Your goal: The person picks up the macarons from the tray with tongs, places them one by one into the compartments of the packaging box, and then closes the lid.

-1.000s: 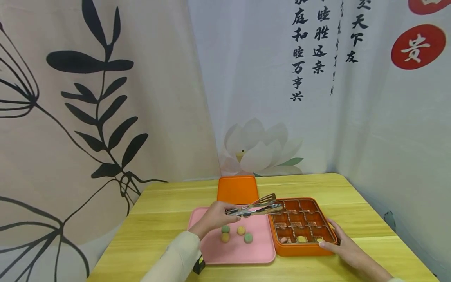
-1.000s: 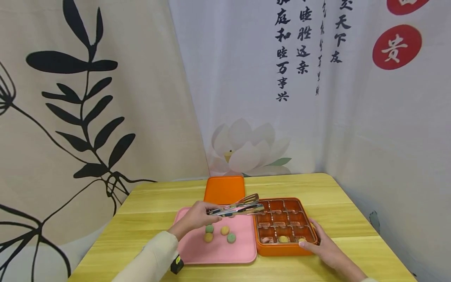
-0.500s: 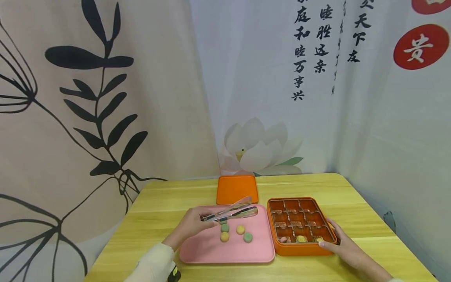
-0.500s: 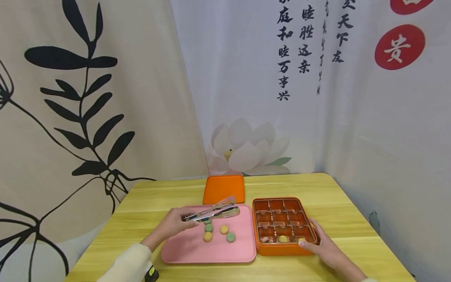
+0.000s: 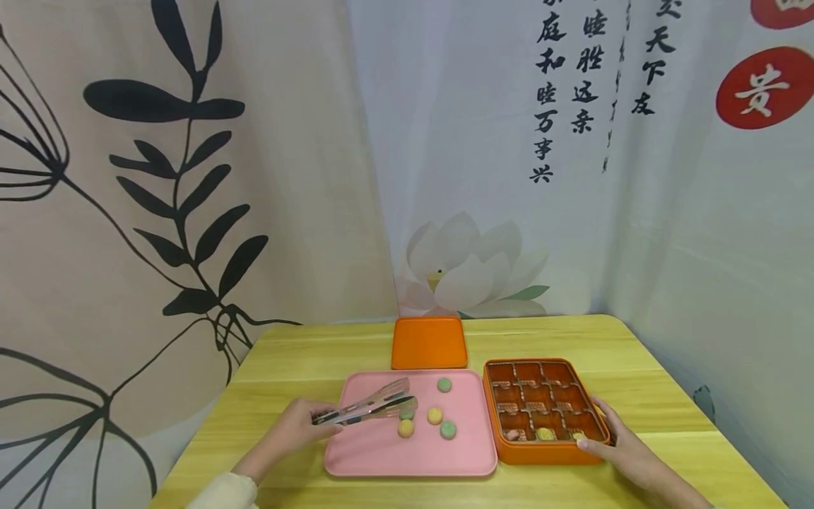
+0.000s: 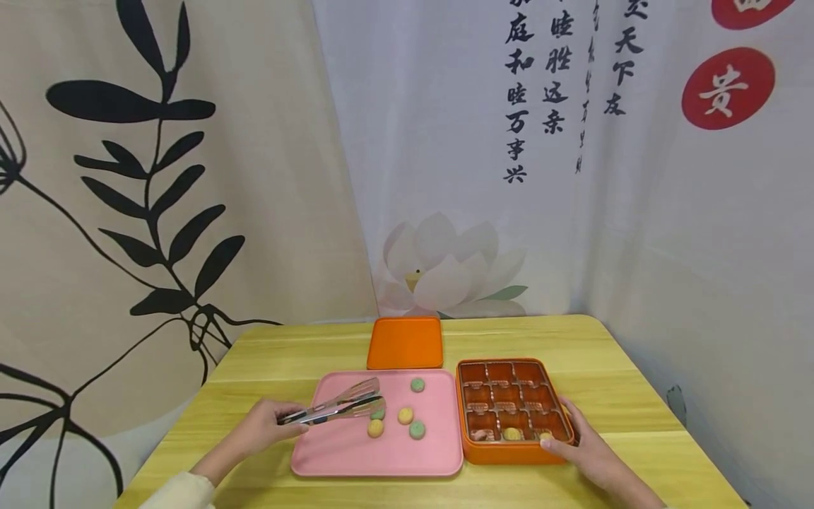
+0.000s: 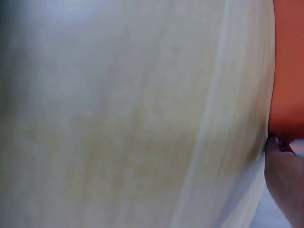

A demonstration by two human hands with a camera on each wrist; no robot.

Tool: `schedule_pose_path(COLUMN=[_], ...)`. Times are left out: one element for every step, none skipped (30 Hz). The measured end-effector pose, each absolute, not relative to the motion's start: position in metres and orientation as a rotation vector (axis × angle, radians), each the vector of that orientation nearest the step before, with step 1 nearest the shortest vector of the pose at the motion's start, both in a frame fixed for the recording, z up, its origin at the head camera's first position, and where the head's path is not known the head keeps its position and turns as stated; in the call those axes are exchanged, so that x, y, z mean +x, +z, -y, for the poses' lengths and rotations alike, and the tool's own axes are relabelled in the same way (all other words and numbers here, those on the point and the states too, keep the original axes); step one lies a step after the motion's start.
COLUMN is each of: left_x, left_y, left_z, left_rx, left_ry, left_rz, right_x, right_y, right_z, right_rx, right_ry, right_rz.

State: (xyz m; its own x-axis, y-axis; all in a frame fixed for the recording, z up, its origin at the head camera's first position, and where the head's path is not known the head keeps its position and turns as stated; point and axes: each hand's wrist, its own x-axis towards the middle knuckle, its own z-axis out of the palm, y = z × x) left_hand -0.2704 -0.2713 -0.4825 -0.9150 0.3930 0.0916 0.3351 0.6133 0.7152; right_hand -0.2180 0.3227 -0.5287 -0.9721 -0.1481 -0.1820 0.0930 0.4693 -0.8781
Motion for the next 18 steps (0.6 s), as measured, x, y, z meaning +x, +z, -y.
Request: schedule_pose_path(left_x=[-0.269,-0.267,-0.266,-0.265,-0.264,-0.263,-0.263,-0.262,-0.262,-0.262,-0.261,-0.261,-0.261,-0.260,-0.260,-0.259,-0.259,-0.259], left_y=[-0.484,-0.486,-0.487,-0.488,-0.490,-0.491,-0.492,-0.494,-0.495,-0.496,-0.497,-0.498,-0.499,-0.499,-0.500,-0.500,-0.500,-0.501], left_z=[0.276,0.279,0.283,0.286,0.289,0.291,0.293,0.294,0.295,0.296,0.297,0.297,0.297,0.297,0.297,0.297,0.297,0.297], left_rx=[0.630,0.636,0.640,0.643,0.650,0.649,0.647,0.643,0.639,0.633,0.632,0.632,0.631,0.634,0.637,0.643,0.655,0.665], left_ry=[1.198,1.194,1.194,1.199,1.205,1.215,1.216,1.216,1.223,1.226,1.229,1.228,1.221,1.217,1.206,1.193,1.179,1.165], left_rz=[-2.750,-2.752,-2.749,-2.742,-2.735,-2.722,-2.716,-2.713,-2.703,-2.700,-2.695,-2.692,-2.692,-2.690,-2.693,-2.700,-2.707,-2.717], right_x=[-0.218,-0.218,-0.218,-0.217,-0.217,-0.216,-0.216,-0.216,-0.216,-0.216,-0.216,-0.216,-0.216,-0.217,-0.217,-0.217,-0.217,-0.217], right_y=[-0.528,-0.528,-0.527,-0.526,-0.526,-0.525,-0.525,-0.525,-0.526,-0.526,-0.526,-0.526,-0.527,-0.527,-0.528,-0.528,-0.528,-0.528], right_z=[-0.323,-0.323,-0.323,-0.322,-0.322,-0.322,-0.322,-0.322,-0.322,-0.322,-0.322,-0.322,-0.322,-0.322,-0.322,-0.322,-0.322,-0.322], right_rx=[-0.044,-0.035,-0.029,-0.024,-0.024,-0.025,-0.027,-0.032,-0.035,-0.036,-0.039,-0.038,-0.037,-0.039,-0.038,-0.040,-0.043,-0.046], right_ry=[-1.502,-1.495,-1.488,-1.484,-1.480,-1.484,-1.493,-1.501,-1.508,-1.513,-1.525,-1.535,-1.547,-1.553,-1.558,-1.564,-1.571,-1.574], right_rz=[-2.482,-2.481,-2.482,-2.485,-2.488,-2.488,-2.485,-2.483,-2.483,-2.483,-2.476,-2.471,-2.463,-2.459,-2.454,-2.448,-2.443,-2.440])
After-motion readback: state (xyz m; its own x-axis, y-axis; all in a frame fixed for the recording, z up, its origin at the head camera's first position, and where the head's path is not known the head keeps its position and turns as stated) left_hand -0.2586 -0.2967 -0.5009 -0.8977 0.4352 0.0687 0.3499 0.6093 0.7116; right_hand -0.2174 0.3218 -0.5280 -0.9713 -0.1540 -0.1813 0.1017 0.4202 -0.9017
